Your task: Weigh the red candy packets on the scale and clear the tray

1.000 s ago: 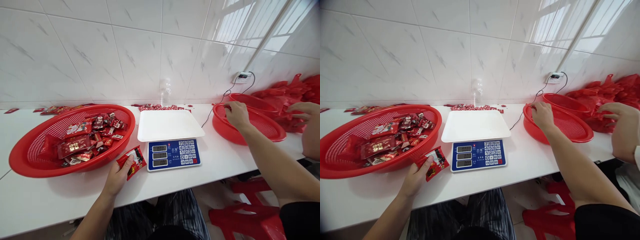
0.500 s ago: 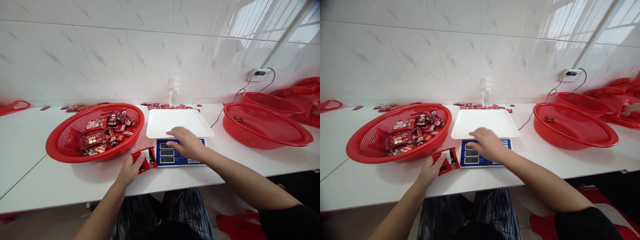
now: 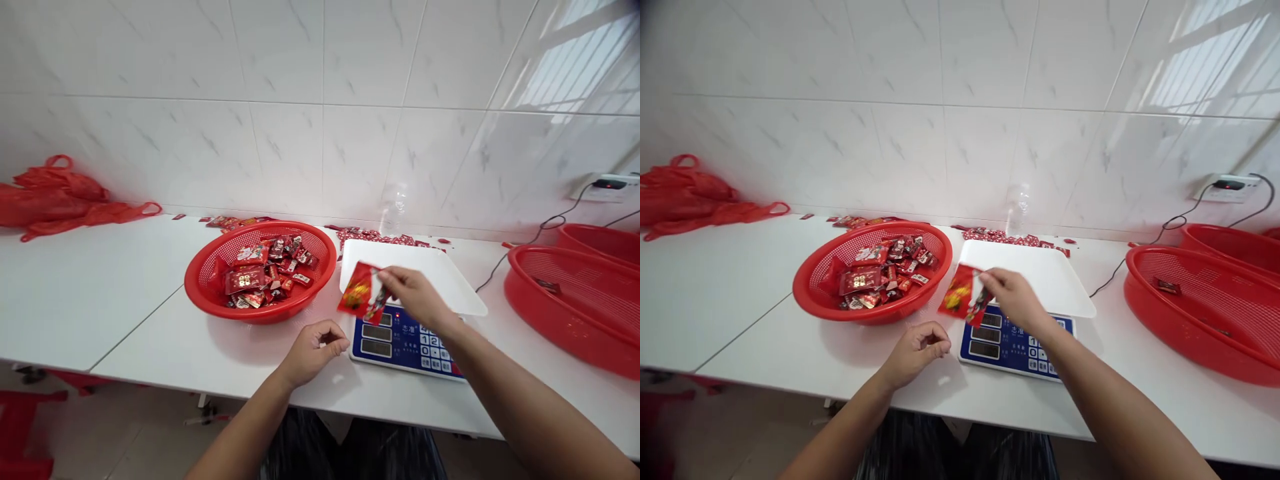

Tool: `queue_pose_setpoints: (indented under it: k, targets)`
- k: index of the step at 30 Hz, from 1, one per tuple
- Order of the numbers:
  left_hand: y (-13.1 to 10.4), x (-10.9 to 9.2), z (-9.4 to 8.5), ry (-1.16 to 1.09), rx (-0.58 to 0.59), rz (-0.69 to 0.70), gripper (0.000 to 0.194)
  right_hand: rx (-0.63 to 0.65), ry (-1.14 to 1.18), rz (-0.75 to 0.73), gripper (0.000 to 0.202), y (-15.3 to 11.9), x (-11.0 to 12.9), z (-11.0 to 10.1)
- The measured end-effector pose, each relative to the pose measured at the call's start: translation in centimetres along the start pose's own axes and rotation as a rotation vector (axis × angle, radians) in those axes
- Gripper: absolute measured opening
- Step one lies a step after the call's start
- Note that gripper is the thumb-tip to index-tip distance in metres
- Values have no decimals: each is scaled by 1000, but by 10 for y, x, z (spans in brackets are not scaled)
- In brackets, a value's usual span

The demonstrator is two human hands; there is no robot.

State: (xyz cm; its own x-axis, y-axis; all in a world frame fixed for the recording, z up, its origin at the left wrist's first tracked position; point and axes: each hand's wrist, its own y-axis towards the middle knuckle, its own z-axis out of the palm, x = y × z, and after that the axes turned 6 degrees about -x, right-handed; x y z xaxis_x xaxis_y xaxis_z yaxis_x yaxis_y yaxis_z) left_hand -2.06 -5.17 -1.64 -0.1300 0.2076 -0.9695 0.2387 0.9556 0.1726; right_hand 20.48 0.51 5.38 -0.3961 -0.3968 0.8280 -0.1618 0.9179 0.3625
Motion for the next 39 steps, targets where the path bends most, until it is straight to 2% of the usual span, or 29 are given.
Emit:
queue_pose_setpoints:
  k: [2, 5, 7, 9, 11, 13, 15, 17, 19, 20, 22, 23, 25, 28, 33, 36, 39]
  targets:
    - [-1, 0, 1, 43, 11, 8, 24, -197, -41, 22, 41, 14, -10, -24]
    - [-2, 1, 2, 23, -19, 13, 22, -423, -310, -60, 40, 21, -29, -46]
    - [-5, -4, 0, 1, -61, 14, 23, -540, -468, -179, 37, 11, -37, -43]
    - [-8, -19, -6, 7, -86, 28, 23, -586, -450, -322, 30, -9, -39, -24]
    - [-9, -43, -16, 67, -102, 73, 22, -493, -325, -521, 23, -31, -35, 5]
    - [-3, -72, -31, 187, -161, 141, 21, -251, -241, -758, 28, -50, -29, 34]
    - [14, -97, -49, 335, -209, 178, 20, -70, -191, -880, 32, -63, -24, 55]
    - [40, -108, -69, 474, -218, 153, 25, 0, -151, -916, 31, -69, -21, 65]
    - [69, -102, -87, 692, -131, 65, 30, 1, -120, -917, 29, -71, -21, 66]
    - [83, -93, -95, 827, -40, 4, 33, -9, -108, -914, 29, -72, -22, 64]
    - [104, -71, -109, 1123, 156, -171, 43, -35, -89, -893, 28, -72, -25, 60]
    - [112, -59, -114, 1246, 216, -295, 48, -48, -82, -871, 27, -73, -26, 58]
    - [124, -39, -119, 1338, 225, -385, 55, -73, -70, -823, 25, -74, -29, 54]
    - [136, -22, -120, 1407, 152, -405, 66, -94, -34, -767, 23, -75, -31, 51]
    - [150, -14, -119, 1457, 88, -481, 85, -119, -2, -732, 25, -77, -29, 45]
    - [149, -7, -120, 1435, 120, -517, 98, -111, -6, -733, 24, -77, -26, 43]
    - [142, -3, -117, 1390, 175, -473, 94, -98, -7, -748, 23, -78, -24, 42]
